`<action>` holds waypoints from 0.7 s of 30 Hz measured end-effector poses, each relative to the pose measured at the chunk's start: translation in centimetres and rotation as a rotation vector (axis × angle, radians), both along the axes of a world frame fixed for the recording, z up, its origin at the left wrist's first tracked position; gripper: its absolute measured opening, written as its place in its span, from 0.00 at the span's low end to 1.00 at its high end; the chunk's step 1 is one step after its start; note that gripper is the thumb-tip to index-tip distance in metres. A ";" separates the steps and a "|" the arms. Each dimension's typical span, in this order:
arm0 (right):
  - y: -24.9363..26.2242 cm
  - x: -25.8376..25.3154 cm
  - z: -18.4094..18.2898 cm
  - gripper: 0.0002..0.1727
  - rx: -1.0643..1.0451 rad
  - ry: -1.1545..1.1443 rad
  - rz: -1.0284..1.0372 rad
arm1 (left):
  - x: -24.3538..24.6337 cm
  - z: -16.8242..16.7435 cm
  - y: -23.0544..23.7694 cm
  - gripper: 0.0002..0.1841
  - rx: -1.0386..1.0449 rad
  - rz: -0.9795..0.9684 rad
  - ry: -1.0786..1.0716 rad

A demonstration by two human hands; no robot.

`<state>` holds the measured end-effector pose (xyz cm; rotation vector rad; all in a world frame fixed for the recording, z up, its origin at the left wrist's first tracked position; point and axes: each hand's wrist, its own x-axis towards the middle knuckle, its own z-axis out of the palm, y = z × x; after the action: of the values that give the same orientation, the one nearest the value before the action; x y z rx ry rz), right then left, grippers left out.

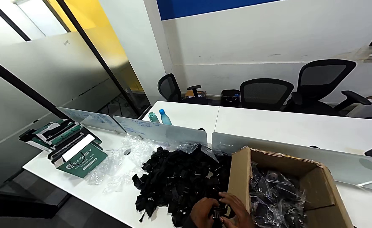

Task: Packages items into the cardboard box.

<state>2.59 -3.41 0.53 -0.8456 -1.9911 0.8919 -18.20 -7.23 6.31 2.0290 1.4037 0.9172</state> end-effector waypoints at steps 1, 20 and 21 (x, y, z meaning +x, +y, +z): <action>0.0 0.1 0.2 0.23 -0.025 -0.019 0.044 | -0.4 -0.1 0.0 0.20 -0.002 -0.032 0.006; -0.7 0.0 -0.7 0.16 0.078 -0.043 -0.022 | 0.6 -1.6 -1.2 0.19 -0.212 0.010 -0.053; -0.7 0.0 -0.7 0.16 0.068 -0.029 -0.042 | 0.6 -1.9 -1.2 0.19 -0.177 0.030 -0.078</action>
<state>2.55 -4.13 -0.17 -0.8630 -2.0097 0.7877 -17.61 -8.44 4.40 1.8274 1.4235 0.8428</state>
